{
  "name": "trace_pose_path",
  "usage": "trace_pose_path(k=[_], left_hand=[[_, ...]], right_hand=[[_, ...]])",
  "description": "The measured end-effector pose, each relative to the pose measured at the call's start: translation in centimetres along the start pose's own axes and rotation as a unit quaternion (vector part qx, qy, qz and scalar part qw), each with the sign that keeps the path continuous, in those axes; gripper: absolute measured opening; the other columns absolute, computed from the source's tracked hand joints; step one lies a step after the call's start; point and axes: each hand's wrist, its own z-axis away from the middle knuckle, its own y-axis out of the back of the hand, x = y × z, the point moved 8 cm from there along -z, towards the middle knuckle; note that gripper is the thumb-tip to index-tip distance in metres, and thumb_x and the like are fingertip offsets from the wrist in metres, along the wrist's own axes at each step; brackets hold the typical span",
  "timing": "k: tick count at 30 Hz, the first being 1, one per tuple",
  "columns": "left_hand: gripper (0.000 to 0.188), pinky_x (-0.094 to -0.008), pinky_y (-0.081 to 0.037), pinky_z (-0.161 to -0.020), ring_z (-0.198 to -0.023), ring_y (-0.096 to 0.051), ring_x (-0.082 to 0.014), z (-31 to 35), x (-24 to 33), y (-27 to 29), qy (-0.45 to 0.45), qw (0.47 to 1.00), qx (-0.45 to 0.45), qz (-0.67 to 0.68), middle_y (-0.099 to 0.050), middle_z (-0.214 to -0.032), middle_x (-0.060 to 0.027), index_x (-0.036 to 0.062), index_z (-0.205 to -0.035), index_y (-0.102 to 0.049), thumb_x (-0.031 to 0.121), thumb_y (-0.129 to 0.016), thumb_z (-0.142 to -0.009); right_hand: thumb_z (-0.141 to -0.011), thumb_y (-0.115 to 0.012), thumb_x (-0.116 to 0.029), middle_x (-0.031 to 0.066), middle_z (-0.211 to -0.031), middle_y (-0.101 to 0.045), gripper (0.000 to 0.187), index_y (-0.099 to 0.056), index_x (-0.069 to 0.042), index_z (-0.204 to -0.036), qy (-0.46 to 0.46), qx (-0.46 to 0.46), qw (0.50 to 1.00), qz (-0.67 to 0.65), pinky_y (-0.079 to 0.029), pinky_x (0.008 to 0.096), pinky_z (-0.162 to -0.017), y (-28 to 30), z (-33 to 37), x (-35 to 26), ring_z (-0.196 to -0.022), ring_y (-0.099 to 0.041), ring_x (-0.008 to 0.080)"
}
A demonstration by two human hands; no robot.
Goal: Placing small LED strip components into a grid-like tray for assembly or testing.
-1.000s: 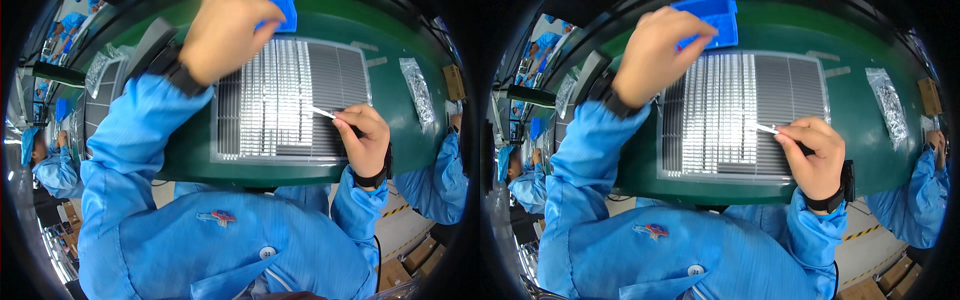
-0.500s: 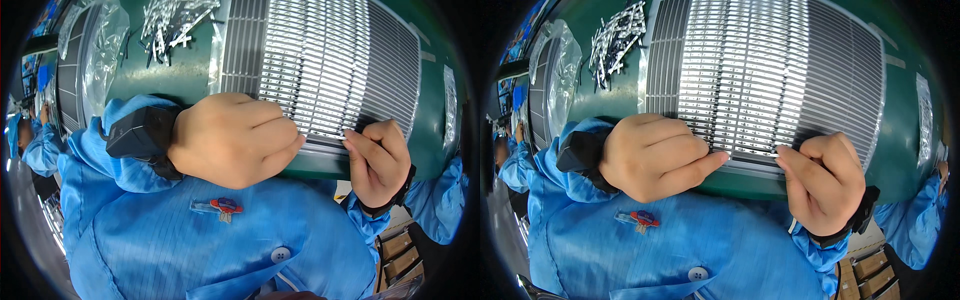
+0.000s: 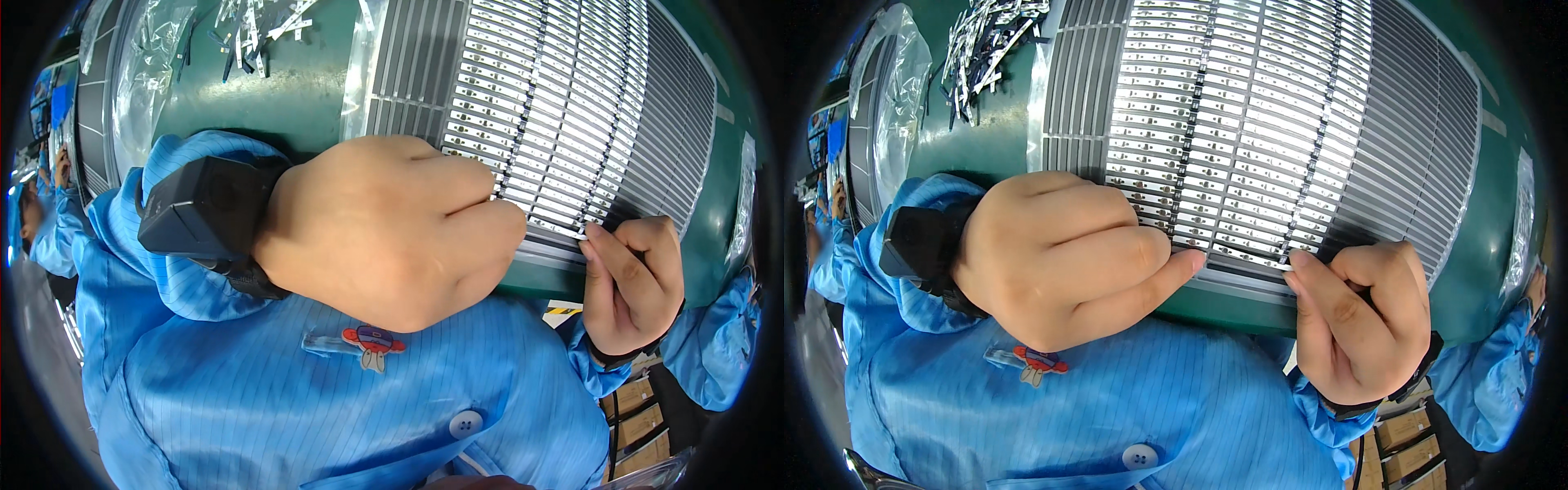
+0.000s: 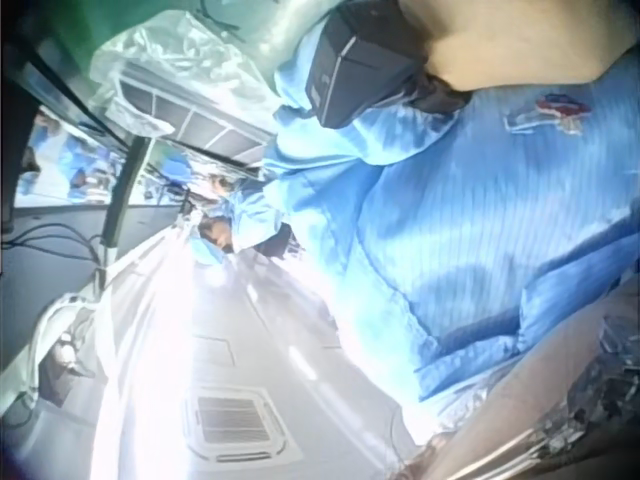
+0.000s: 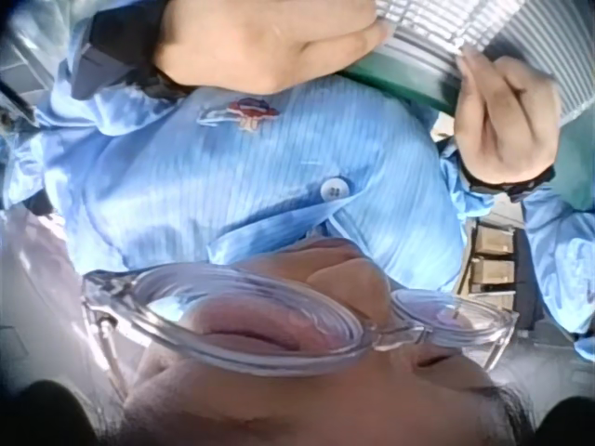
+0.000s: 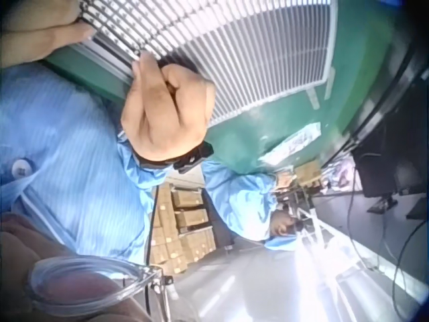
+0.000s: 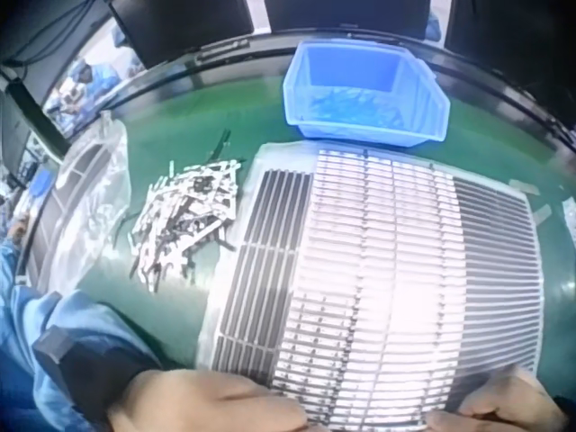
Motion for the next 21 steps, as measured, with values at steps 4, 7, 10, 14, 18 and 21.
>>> trace_pose_path(k=[4,7,10,14,18,21], left_hand=[[0.031,-0.0243,-0.041,-0.045,-0.067,-0.055,-0.0158,0.06,0.01,-0.2,0.009,1.0,0.007,-0.01,-0.061,-0.084,-0.0042,0.0018,-0.093,-0.079,0.011,-0.078,-0.064],[0.034,-0.0244,-0.041,-0.045,-0.067,-0.055,-0.0156,0.0,-0.13,-0.25,0.016,1.0,0.014,-0.012,-0.061,-0.084,-0.0042,0.0019,-0.095,-0.08,0.012,-0.078,-0.063],[0.036,-0.0244,-0.041,-0.044,-0.064,-0.055,-0.0147,-0.14,-0.33,-0.24,0.018,1.0,0.009,-0.003,-0.059,-0.082,-0.0038,0.0015,-0.097,-0.08,0.013,-0.078,-0.063],[0.036,-0.0241,-0.04,-0.043,-0.06,-0.053,-0.0135,-0.19,-0.15,-0.41,0.023,1.0,0.012,-0.013,-0.057,-0.079,-0.0031,0.0005,-0.098,-0.079,0.012,-0.078,-0.064],[0.035,-0.0236,-0.039,-0.042,-0.059,-0.052,-0.0134,-0.21,-0.16,-0.55,0.017,1.0,0.016,-0.011,-0.057,-0.078,-0.0031,0.0001,-0.097,-0.079,0.01,-0.078,-0.064],[0.035,-0.0232,-0.04,-0.042,-0.059,-0.053,-0.0132,-0.09,-0.27,-0.51,0.02,0.999,0.028,-0.013,-0.058,-0.078,-0.0031,0.0,-0.097,-0.079,0.01,-0.078,-0.064]], right_hand=[[-0.065,-0.082,-0.003,0.0071,-0.074,-0.055,0.033,-0.08,0.0,-0.098,0.012,0.001,1.0,-0.004,-0.034,0.0314,-0.054,-0.14,0.1,0.07,-0.062,-0.046,0.0186],[-0.064,-0.083,-0.003,0.0069,-0.074,-0.054,0.034,-0.08,0.0,-0.098,0.012,0.003,1.0,-0.003,-0.034,0.0312,-0.054,-0.11,0.06,0.13,-0.062,-0.046,0.0182],[-0.064,-0.083,-0.002,0.0065,-0.074,-0.054,0.034,-0.08,0.0,-0.098,0.009,0.003,1.0,0.002,-0.034,0.0312,-0.054,0.0,0.03,0.06,-0.062,-0.046,0.0179],[-0.064,-0.083,-0.003,0.0059,-0.074,-0.054,0.034,-0.08,-0.001,-0.098,0.011,-0.005,1.0,-0.001,-0.034,0.0311,-0.054,0.07,0.03,0.05,-0.062,-0.046,0.0176],[-0.064,-0.083,-0.003,0.0056,-0.075,-0.054,0.034,-0.08,-0.001,-0.097,0.011,0.002,1.0,-0.001,-0.034,0.0311,-0.054,0.11,0.11,0.16,-0.062,-0.045,0.0175],[-0.064,-0.083,-0.004,0.0054,-0.075,-0.054,0.033,-0.08,-0.001,-0.097,0.013,-0.002,1.0,0.001,-0.034,0.0313,-0.054,0.08,0.06,0.27,-0.062,-0.045,0.0173]])
